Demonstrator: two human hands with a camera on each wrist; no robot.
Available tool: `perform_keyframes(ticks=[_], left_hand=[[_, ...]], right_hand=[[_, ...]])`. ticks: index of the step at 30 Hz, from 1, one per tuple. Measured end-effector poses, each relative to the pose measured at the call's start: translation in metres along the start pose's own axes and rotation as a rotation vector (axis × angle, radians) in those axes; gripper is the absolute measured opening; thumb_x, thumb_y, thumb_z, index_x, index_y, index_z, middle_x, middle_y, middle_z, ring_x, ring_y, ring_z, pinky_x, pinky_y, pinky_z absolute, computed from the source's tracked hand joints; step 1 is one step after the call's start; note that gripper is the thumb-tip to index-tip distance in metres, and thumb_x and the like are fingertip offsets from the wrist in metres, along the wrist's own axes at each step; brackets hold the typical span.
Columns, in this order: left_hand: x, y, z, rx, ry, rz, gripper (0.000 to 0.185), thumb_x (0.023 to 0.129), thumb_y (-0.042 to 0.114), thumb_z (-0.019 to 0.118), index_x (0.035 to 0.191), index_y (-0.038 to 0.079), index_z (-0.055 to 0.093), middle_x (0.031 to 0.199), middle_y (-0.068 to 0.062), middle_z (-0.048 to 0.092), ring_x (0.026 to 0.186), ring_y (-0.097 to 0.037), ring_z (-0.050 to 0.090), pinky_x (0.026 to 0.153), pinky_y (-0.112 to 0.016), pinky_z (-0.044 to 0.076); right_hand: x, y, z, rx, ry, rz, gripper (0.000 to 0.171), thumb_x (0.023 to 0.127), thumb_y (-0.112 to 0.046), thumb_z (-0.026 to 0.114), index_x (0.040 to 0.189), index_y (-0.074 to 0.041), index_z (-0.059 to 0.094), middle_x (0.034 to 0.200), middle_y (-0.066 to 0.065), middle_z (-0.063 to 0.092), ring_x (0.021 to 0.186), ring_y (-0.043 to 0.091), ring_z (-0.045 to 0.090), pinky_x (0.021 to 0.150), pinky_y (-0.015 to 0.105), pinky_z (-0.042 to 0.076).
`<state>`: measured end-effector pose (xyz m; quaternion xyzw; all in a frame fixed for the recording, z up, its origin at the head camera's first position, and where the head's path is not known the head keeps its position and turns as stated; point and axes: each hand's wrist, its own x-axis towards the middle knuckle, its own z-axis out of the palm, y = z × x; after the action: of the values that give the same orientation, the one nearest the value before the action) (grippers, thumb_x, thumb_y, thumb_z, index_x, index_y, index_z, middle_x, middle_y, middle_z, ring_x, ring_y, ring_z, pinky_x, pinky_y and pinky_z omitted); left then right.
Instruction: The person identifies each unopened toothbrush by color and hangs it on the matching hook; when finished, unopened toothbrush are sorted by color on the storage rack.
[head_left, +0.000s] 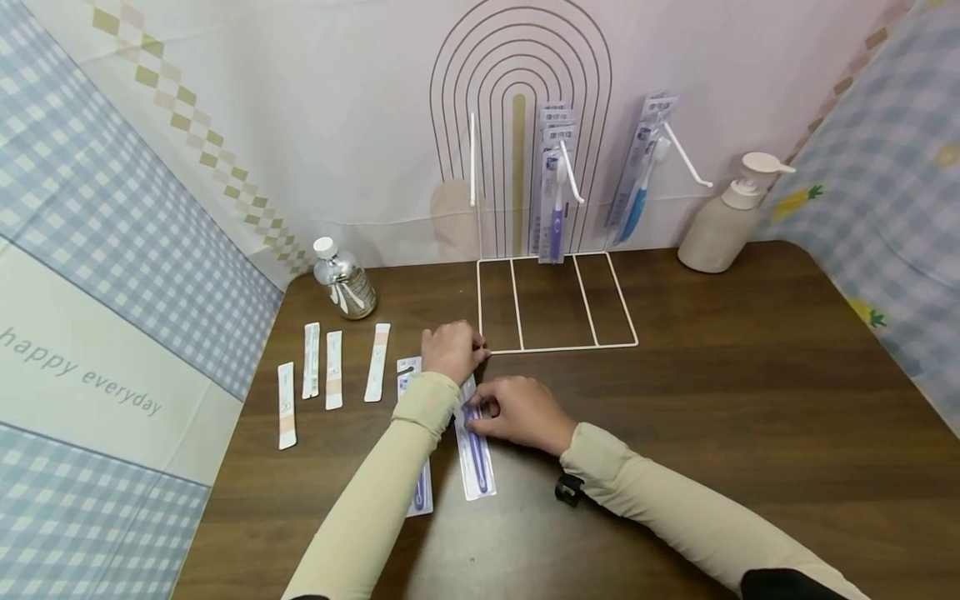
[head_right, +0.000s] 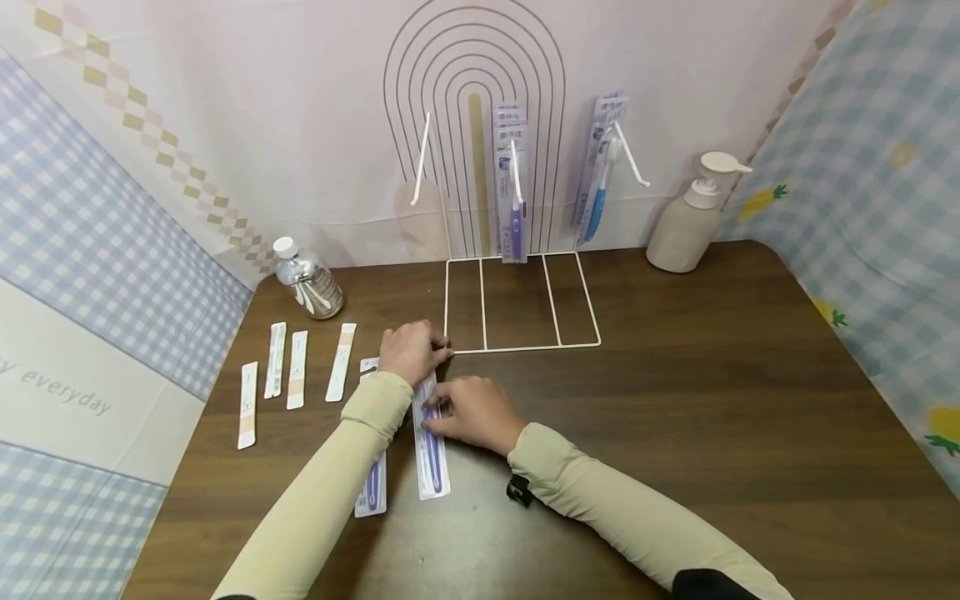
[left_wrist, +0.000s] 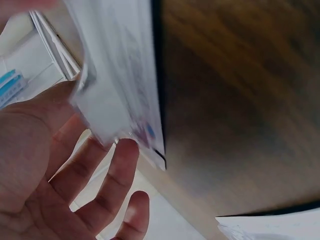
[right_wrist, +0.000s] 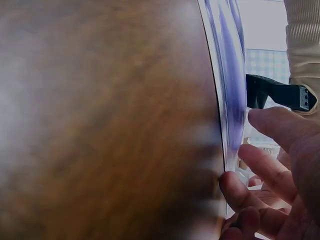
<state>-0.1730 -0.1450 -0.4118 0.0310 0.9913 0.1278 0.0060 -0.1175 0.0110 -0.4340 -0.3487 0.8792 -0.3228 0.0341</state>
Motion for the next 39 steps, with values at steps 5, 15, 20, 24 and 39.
perform_keyframes(ticks=[5, 15, 20, 24, 39], left_hand=[[-0.001, 0.000, -0.001, 0.005, 0.000, -0.005, 0.012, 0.094, 0.034, 0.083, 0.101, 0.024, 0.085, 0.108, 0.003, 0.080, 0.099, -0.025, 0.073, 0.091, -0.048, 0.046], [-0.001, 0.001, 0.001, -0.004, -0.009, -0.020, 0.012, 0.094, 0.032, 0.083, 0.102, 0.023, 0.085, 0.107, 0.003, 0.080, 0.100, -0.025, 0.073, 0.093, -0.048, 0.046], [-0.001, 0.000, 0.004, 0.001, -0.005, -0.019, 0.012, 0.093, 0.033, 0.084, 0.101, 0.024, 0.085, 0.106, 0.004, 0.080, 0.099, -0.025, 0.074, 0.092, -0.048, 0.047], [-0.001, -0.001, 0.004, 0.013, 0.004, -0.016, 0.012, 0.092, 0.035, 0.084, 0.100, 0.025, 0.086, 0.107, 0.004, 0.080, 0.099, -0.025, 0.074, 0.091, -0.048, 0.046], [-0.001, 0.000, -0.001, 0.009, 0.007, 0.005, 0.012, 0.093, 0.033, 0.083, 0.101, 0.024, 0.085, 0.107, 0.002, 0.080, 0.101, -0.026, 0.074, 0.091, -0.049, 0.046]], right_hand=[[-0.005, 0.002, 0.001, -0.027, 0.012, -0.009, 0.017, 0.085, -0.032, 0.088, 0.077, -0.028, 0.073, 0.071, -0.014, 0.056, 0.061, 0.000, 0.046, 0.055, 0.025, 0.040], [-0.001, 0.004, -0.004, 0.003, -0.058, 0.076, 0.070, 0.075, -0.033, 0.095, 0.134, -0.010, 0.064, 0.086, -0.003, 0.061, 0.073, 0.009, 0.055, 0.061, 0.031, 0.046], [0.000, 0.007, -0.006, 0.002, -0.114, 0.076, 0.074, 0.074, -0.033, 0.096, 0.136, -0.007, 0.067, 0.086, -0.003, 0.060, 0.075, 0.010, 0.053, 0.065, 0.031, 0.046], [-0.002, 0.011, -0.006, 0.011, -0.081, 0.039, 0.048, 0.080, -0.030, 0.092, 0.122, -0.012, 0.077, 0.081, -0.003, 0.057, 0.070, 0.007, 0.049, 0.063, 0.027, 0.042], [-0.031, 0.019, -0.070, 0.092, 0.234, -0.038, 0.042, 0.084, -0.021, 0.091, 0.123, -0.012, 0.079, 0.095, 0.000, 0.079, 0.069, 0.008, 0.058, 0.065, 0.029, 0.049]])
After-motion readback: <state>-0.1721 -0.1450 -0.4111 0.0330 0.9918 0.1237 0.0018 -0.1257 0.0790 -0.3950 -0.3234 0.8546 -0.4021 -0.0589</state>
